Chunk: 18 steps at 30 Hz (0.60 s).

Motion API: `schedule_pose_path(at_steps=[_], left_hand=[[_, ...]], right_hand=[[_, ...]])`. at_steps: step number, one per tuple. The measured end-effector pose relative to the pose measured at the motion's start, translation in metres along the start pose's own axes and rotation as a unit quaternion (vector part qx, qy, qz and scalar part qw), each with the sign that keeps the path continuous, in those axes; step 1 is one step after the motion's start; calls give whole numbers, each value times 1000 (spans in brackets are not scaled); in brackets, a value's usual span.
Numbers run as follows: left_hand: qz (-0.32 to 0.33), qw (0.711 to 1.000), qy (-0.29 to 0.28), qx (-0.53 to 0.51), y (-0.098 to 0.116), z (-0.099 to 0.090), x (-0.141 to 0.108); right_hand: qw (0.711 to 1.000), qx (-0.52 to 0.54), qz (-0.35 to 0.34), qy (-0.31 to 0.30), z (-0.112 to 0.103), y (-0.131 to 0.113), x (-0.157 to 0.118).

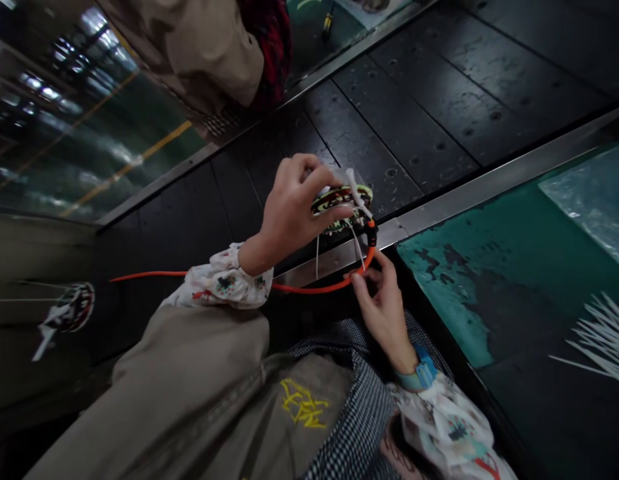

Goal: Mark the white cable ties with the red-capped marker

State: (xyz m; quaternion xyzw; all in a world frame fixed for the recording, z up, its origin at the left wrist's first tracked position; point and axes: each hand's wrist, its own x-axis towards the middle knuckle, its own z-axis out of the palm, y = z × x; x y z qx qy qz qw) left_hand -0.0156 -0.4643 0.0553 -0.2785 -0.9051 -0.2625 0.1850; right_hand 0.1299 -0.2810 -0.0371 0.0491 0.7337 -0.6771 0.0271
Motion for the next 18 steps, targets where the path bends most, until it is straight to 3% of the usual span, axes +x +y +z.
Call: schedule_pose_path(at_steps=[9,15,18], left_hand=[[34,996,-73,24,10,15,38],[81,986,-125,78,16,8,51],[74,987,-122,77,15,6,51]], right_hand=[[996,80,40,-7,6,1,-3],[994,90,53,-9,11,3,-4],[994,93,56,-10,13,4,-3]])
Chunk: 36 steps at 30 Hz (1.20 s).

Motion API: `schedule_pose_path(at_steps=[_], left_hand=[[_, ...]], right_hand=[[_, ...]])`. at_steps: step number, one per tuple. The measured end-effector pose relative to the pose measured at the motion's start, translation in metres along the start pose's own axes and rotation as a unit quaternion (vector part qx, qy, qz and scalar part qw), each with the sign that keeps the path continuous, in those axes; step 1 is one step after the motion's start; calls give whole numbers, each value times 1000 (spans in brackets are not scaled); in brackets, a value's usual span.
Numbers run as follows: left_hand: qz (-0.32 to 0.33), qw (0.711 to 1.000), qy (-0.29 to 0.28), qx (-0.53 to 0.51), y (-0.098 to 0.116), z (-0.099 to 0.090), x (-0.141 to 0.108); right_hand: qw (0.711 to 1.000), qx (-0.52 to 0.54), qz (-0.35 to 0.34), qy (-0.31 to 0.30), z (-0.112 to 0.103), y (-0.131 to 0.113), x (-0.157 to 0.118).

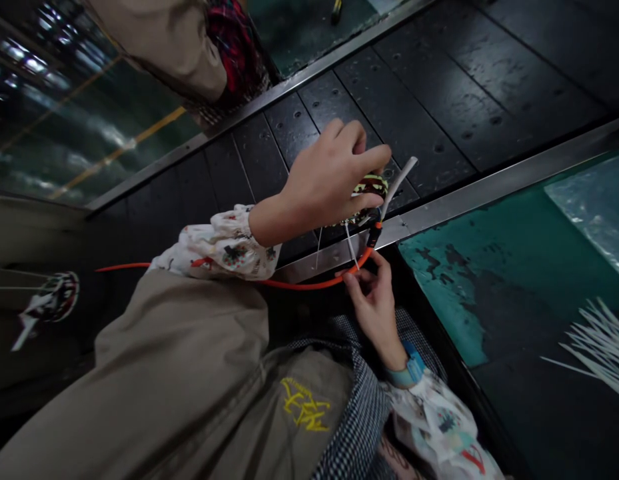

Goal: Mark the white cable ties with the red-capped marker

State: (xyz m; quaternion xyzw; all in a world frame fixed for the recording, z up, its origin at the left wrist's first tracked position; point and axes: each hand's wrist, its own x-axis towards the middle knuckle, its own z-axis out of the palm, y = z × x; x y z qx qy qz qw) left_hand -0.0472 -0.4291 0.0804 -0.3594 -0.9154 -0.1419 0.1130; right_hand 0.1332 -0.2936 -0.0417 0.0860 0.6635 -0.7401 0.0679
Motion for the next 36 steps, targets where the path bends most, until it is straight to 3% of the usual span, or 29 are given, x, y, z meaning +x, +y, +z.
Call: schedule_pose_path(at_steps=[5,13,22,30,36], left_hand=[[-31,997,40,-66,-7,12,0],[-22,998,43,-49,-15,22,1],[15,999,-24,24,-12,-3,-8],[-30,993,-62,96,-1,-26,-38],[-45,989,-69,123,15,-22,-66]], right_hand=[[1000,5,-8,-11,2,0,1],[1000,12,10,-22,7,0,0],[1000,3,4,-24,12,2,-1],[999,-7,-19,-39,17,7,-3],[999,1,-16,-46,21,10,-6]])
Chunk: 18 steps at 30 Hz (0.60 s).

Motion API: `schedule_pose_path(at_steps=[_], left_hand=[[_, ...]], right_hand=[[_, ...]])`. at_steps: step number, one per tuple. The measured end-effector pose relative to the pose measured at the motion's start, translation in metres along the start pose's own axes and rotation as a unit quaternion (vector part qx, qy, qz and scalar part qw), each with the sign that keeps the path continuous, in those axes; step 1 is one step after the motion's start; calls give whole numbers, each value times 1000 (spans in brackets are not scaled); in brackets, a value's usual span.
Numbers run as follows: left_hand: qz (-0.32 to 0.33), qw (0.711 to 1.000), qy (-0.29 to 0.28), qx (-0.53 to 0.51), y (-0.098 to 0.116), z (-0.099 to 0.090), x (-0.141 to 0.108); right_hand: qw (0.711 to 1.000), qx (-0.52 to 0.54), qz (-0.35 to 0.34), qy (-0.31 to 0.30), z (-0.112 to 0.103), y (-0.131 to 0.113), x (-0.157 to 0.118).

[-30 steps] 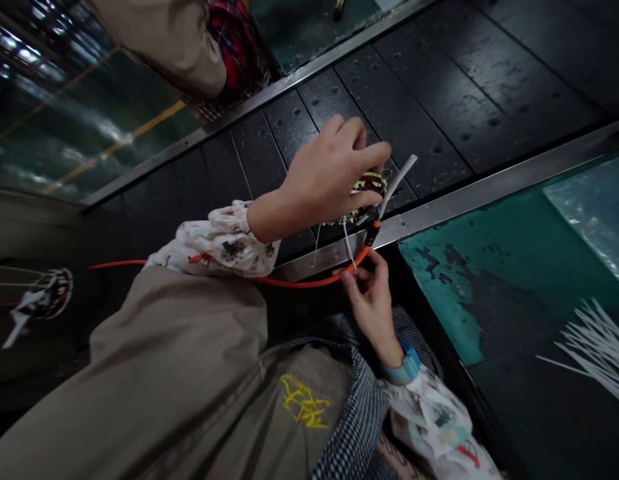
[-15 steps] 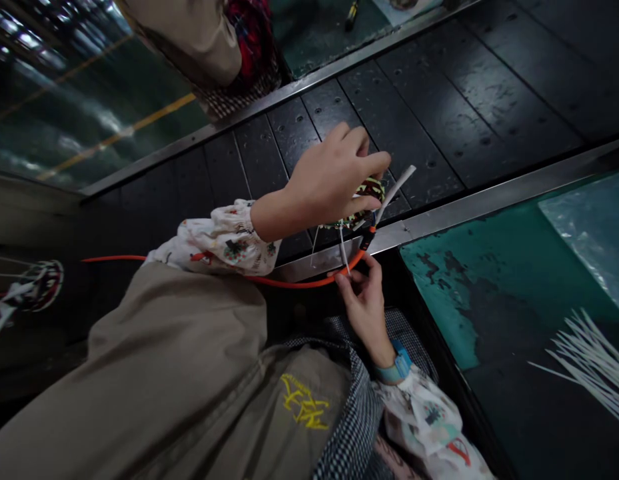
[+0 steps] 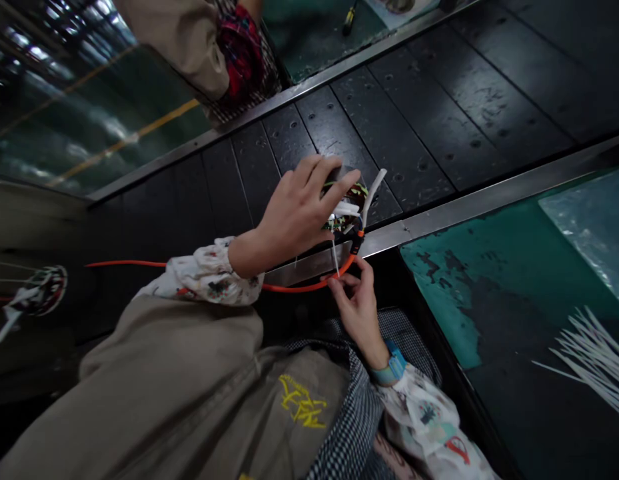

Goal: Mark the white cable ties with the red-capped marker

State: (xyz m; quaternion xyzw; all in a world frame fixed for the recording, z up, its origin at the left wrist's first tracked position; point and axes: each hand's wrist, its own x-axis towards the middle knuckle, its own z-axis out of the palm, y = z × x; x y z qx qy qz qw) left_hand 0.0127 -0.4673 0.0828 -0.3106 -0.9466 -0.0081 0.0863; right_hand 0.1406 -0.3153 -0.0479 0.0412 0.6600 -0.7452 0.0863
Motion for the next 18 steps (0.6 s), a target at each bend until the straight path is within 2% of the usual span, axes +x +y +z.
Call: schedule_pose_path(at_steps=[6,18], left_hand=[[-58,998,11,8,18,10,-5],[-72,997,-19,9,19,3,-4]], right_hand=[[1000,8,-5,-4,4,-2,-3],[1000,-2,5,-9,12,-1,-4]])
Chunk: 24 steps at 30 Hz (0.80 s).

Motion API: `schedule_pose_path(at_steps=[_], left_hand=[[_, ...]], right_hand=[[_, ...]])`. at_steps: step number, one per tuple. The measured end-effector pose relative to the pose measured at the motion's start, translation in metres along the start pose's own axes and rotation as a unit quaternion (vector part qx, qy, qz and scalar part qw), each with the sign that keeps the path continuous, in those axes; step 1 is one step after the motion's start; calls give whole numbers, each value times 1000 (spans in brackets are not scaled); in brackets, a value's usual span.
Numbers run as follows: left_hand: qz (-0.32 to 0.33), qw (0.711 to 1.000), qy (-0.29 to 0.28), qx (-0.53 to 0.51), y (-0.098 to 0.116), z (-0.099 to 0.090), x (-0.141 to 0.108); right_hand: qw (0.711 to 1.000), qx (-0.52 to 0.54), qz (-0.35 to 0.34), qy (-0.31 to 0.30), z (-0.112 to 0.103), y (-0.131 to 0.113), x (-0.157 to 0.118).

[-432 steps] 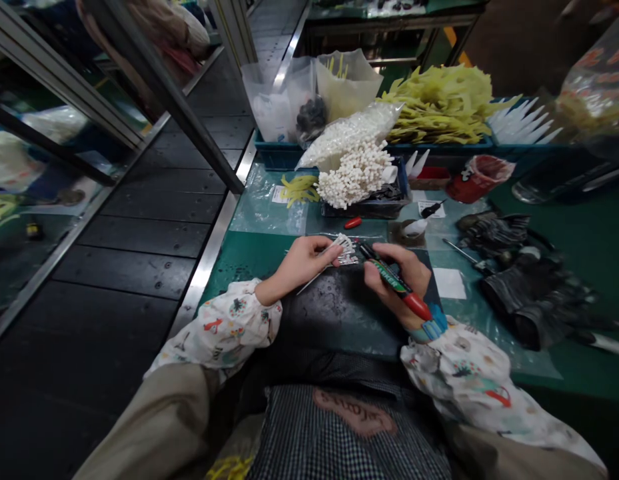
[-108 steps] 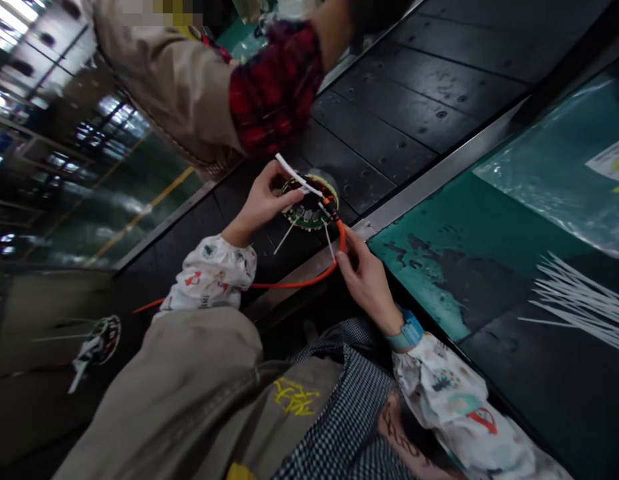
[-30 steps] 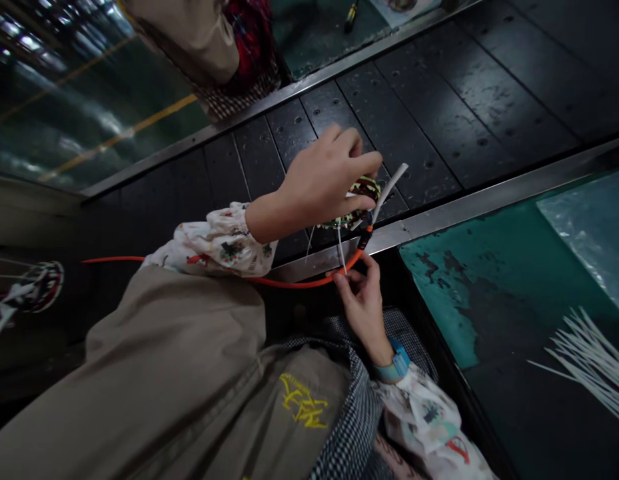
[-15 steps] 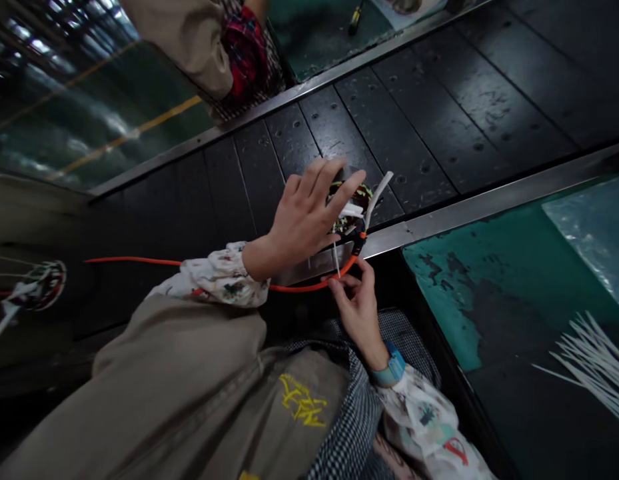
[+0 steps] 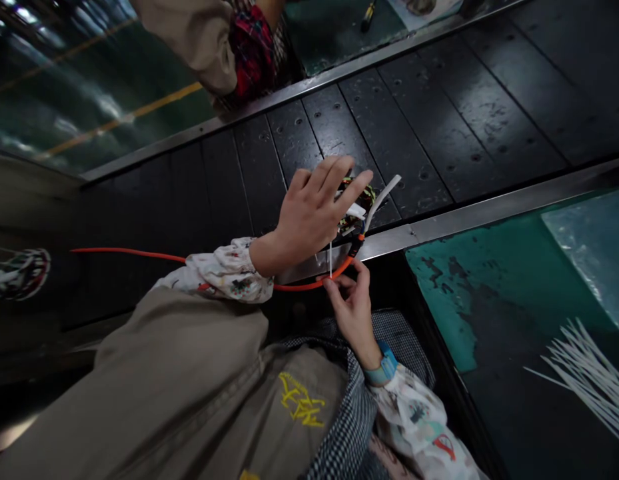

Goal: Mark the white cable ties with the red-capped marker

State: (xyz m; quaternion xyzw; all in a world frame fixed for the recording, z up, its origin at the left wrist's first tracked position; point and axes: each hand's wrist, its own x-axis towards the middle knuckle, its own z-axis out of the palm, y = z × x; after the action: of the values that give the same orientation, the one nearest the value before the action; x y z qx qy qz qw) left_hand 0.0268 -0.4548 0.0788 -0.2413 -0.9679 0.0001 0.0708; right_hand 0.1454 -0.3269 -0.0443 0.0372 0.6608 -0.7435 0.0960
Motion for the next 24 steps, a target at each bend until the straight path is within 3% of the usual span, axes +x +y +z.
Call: schedule_pose_path(at_steps=[7,15,24], left_hand=[[7,1000,-5,0,0,-4,3],[95,995,-19,-14,-34,-14,30],[100,994,-25,-24,-42,-14,28]], right_hand=[[1000,26,10,-6,2,-3,1],[999,43,17,-17,7,-11,4],[996,-88,-26,7,-12,-18,1]])
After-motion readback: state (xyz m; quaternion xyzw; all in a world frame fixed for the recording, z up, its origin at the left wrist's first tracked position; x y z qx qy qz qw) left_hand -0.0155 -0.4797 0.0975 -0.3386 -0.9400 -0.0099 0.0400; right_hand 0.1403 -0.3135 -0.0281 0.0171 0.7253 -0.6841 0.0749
